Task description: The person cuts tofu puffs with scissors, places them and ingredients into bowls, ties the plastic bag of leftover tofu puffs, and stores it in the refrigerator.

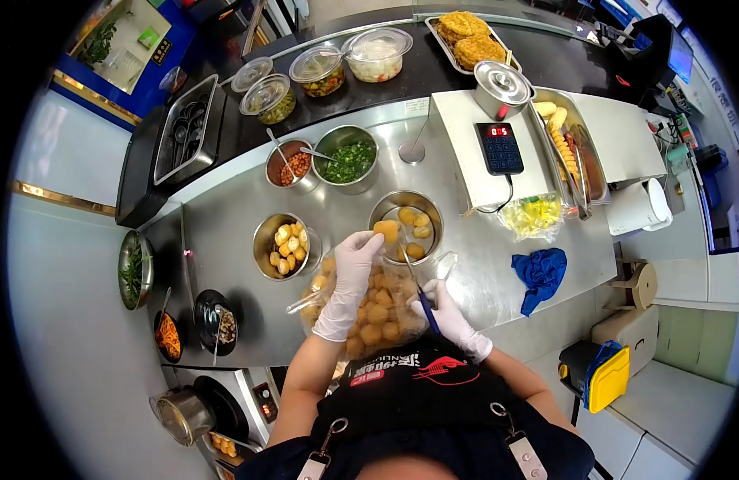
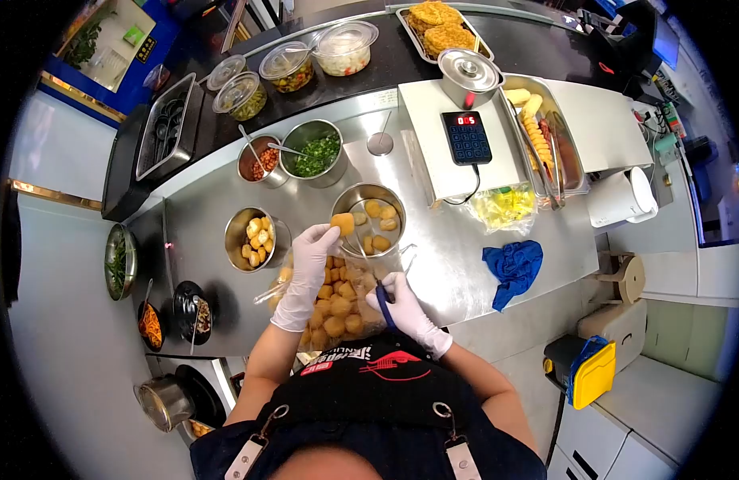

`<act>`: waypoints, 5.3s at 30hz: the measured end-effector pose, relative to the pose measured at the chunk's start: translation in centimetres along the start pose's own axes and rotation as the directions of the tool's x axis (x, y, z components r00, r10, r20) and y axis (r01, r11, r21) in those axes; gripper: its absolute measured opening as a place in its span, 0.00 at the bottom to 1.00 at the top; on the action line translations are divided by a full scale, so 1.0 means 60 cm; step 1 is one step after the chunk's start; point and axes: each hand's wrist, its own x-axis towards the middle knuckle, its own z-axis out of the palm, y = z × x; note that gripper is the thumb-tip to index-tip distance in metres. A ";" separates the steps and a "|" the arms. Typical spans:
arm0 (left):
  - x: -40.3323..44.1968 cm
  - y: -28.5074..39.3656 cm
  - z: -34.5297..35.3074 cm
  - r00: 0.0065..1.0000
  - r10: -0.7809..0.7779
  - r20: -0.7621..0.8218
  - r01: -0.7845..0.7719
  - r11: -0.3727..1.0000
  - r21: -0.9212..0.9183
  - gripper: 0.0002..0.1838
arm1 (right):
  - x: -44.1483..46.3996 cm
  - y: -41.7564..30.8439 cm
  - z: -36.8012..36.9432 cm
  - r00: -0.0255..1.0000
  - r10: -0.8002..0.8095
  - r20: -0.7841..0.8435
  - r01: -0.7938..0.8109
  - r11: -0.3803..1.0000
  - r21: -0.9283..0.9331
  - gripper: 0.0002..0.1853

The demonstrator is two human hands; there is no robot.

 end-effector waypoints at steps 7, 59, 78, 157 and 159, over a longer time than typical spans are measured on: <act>-0.010 -0.024 0.027 0.999 -0.017 0.033 0.014 0.994 0.105 0.09 | 0.017 -0.014 0.007 0.994 0.112 -0.003 -0.112 0.990 0.083 0.21; -0.031 -0.047 0.035 0.976 0.207 -0.063 -0.200 0.975 0.095 0.05 | 0.004 -0.057 0.015 0.987 0.119 0.108 -0.142 0.958 0.249 0.21; -0.002 -0.046 0.006 0.966 0.095 0.242 -0.171 0.933 0.317 0.05 | 0.013 -0.060 0.009 0.978 0.188 0.094 -0.199 0.971 0.135 0.20; -0.016 -0.043 0.013 0.999 -0.041 0.010 0.039 0.993 0.111 0.10 | 0.017 -0.029 -0.013 0.980 0.135 0.147 -0.150 0.984 0.098 0.18; -0.011 -0.044 0.013 0.998 -0.045 0.050 0.035 0.983 0.179 0.10 | 0.018 -0.035 -0.015 0.976 0.164 0.141 -0.179 0.978 0.103 0.17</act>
